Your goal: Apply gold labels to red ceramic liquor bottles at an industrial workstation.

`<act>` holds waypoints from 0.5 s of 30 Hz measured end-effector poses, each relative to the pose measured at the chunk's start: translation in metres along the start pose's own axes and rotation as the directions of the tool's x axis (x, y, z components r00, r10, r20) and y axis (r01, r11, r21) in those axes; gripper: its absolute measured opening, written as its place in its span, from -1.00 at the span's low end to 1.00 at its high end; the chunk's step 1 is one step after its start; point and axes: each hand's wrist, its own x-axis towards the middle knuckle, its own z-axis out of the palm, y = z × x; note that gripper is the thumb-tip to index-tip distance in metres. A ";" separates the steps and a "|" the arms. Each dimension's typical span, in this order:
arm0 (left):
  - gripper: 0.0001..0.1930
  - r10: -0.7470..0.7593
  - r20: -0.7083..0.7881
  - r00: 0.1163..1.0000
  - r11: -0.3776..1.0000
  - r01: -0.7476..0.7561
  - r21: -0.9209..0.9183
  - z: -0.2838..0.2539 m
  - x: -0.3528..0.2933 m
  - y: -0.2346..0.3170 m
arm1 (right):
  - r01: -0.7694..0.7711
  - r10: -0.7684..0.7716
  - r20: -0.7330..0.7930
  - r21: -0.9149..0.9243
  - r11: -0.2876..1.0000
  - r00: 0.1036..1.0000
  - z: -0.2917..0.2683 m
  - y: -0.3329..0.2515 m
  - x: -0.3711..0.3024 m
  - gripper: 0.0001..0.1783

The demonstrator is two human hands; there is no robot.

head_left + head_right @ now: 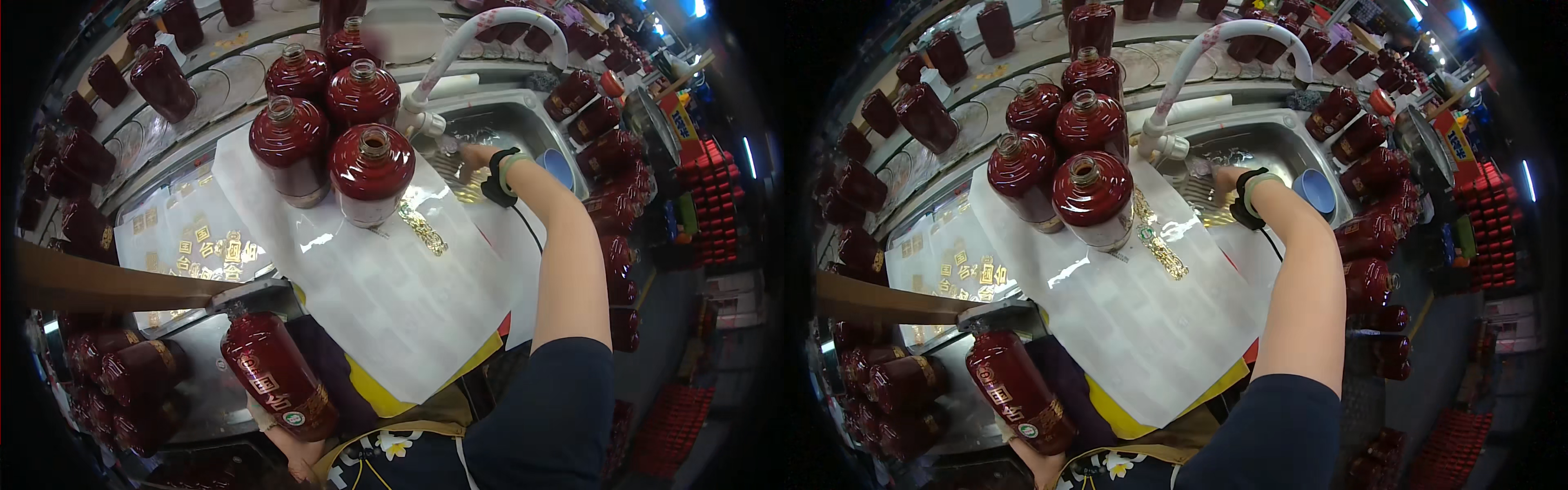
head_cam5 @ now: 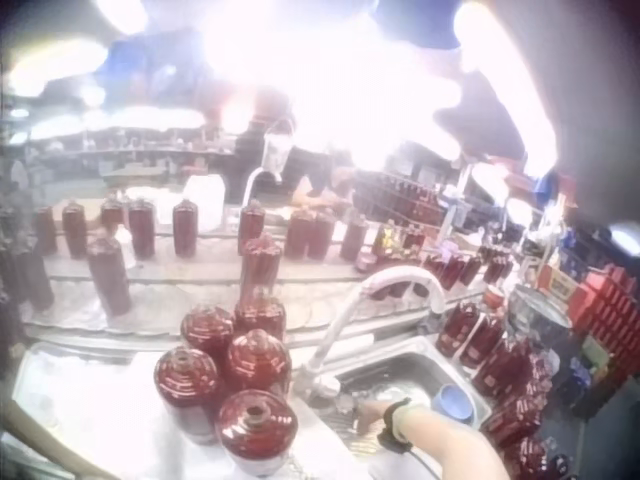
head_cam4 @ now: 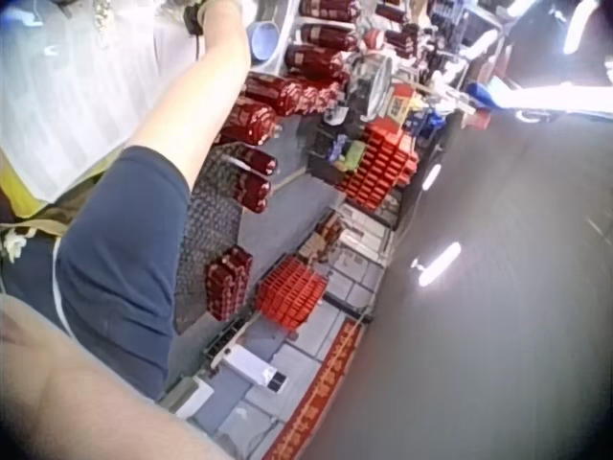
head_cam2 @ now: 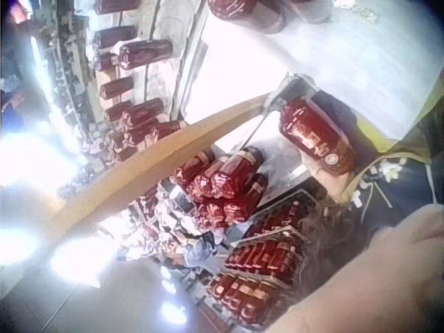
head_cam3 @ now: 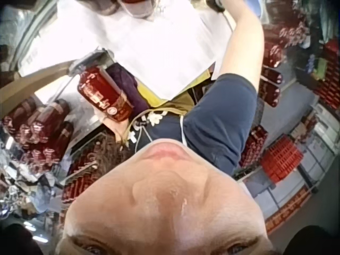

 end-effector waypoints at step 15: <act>-0.09 -0.189 -0.056 0.980 0.801 0.121 -0.586 0.006 0.009 -0.001 | 0.199 -0.199 0.065 0.016 0.980 0.978 0.001 -0.005 -0.028 -0.16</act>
